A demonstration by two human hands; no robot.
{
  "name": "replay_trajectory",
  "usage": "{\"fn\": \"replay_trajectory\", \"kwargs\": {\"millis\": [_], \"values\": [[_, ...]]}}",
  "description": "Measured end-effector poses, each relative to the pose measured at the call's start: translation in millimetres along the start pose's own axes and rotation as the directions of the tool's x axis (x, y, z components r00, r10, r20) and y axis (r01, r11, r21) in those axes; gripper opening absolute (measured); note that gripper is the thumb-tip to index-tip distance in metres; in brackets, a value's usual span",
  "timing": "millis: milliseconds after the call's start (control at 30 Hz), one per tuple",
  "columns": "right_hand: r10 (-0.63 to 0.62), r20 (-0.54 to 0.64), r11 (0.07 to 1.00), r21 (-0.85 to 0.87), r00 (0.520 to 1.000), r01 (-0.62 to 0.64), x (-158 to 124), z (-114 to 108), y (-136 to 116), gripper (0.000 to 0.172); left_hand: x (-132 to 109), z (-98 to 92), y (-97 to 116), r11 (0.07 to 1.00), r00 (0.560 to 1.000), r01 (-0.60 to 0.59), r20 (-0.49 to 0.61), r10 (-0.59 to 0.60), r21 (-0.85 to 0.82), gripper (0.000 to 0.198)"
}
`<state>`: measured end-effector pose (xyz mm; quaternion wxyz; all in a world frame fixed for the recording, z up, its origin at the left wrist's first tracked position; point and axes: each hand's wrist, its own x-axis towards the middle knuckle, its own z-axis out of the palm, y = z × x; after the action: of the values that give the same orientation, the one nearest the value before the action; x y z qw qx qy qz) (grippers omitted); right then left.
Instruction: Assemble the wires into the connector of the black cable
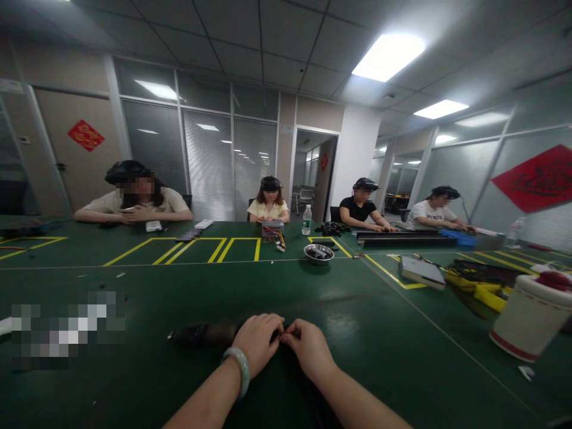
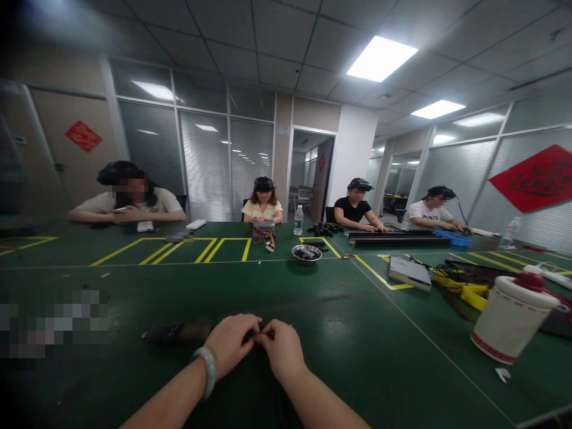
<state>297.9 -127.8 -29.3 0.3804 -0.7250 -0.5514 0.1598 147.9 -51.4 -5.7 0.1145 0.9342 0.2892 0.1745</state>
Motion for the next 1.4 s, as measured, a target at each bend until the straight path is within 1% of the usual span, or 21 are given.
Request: {"fn": "replay_trajectory", "kwargs": {"millis": [233,400,467,567,633,700,767,833,933,1033,1133,1200,1300,1333,1400], "values": [[0.011,0.019,0.997,-0.079,1.0,-0.01,0,-1,-8,0.01,1,-2.3,2,1.0,1.0,0.011,0.019,-0.011,0.005,0.017],[0.024,0.032,0.991,-0.131,0.999,-0.019,0,-2,-13,0.011,-1,-4.5,3,1.0,1.0,0.008,0.013,-0.008,0.007,0.018],[-0.012,0.017,0.983,-0.183,1.0,0.015,1,-2,-14,0.01,-1,-4.4,3,1.0,1.0,0.003,0.009,-0.003,0.006,0.023],[-0.116,-0.032,0.954,-0.283,0.993,0.103,3,-3,-15,0.009,-2,-3.8,2,1.0,1.0,-0.001,-0.009,0.001,-0.002,0.033],[-0.182,-0.038,0.938,-0.307,0.983,0.162,4,-4,-15,0.01,-3,-3.1,1,1.0,0.999,-0.003,-0.04,0.002,-0.011,0.04],[-0.201,0.005,0.931,-0.309,0.98,0.193,7,-4,-14,0.014,-2,-2.5,1,1.0,0.997,-0.014,-0.07,0.013,-0.019,0.047],[-0.193,0.067,0.925,-0.321,0.979,0.204,10,-4,-14,0.018,-2,-2.0,-1,0.999,0.996,-0.029,-0.084,0.028,-0.02,0.051],[-0.192,0.102,0.912,-0.348,0.976,0.216,14,-4,-13,0.02,-2,-2.2,-2,0.999,0.995,-0.043,-0.095,0.041,-0.016,0.054],[-0.205,0.114,0.892,-0.388,0.972,0.234,20,-3,-12,0.022,-4,-4.9,-4,0.998,0.989,-0.07,-0.13,0.069,-0.001,0.057],[-0.181,0.108,0.889,-0.408,0.978,0.209,24,-9,-6,0.014,-7,-10.6,-4,0.996,0.982,-0.084,-0.17,0.084,0.009,0.054],[-0.124,0.066,0.892,-0.431,0.99,0.14,26,-30,8,0.008,-10,-15.9,-3,0.998,0.982,-0.071,-0.175,0.07,0.0,0.049],[-0.067,0.021,0.889,-0.452,0.998,0.069,24,-55,25,0.008,-11,-17.4,-3,0.999,0.986,-0.051,-0.158,0.047,-0.018,0.047],[0.019,-0.067,0.872,-0.488,0.998,-0.05,15,-108,64,0.012,-11,-16.3,-5,0.998,0.992,-0.033,-0.125,0.027,-0.048,0.047],[0.076,-0.116,0.856,-0.502,0.99,-0.124,9,-129,82,0.013,-11,-15.4,-6,0.998,0.993,-0.033,-0.112,0.026,-0.057,0.046],[0.187,-0.21,0.811,-0.519,0.96,-0.271,-7,-173,122,0.018,-10,-13.0,-9,0.997,0.996,-0.034,-0.081,0.029,-0.068,0.044]]}}
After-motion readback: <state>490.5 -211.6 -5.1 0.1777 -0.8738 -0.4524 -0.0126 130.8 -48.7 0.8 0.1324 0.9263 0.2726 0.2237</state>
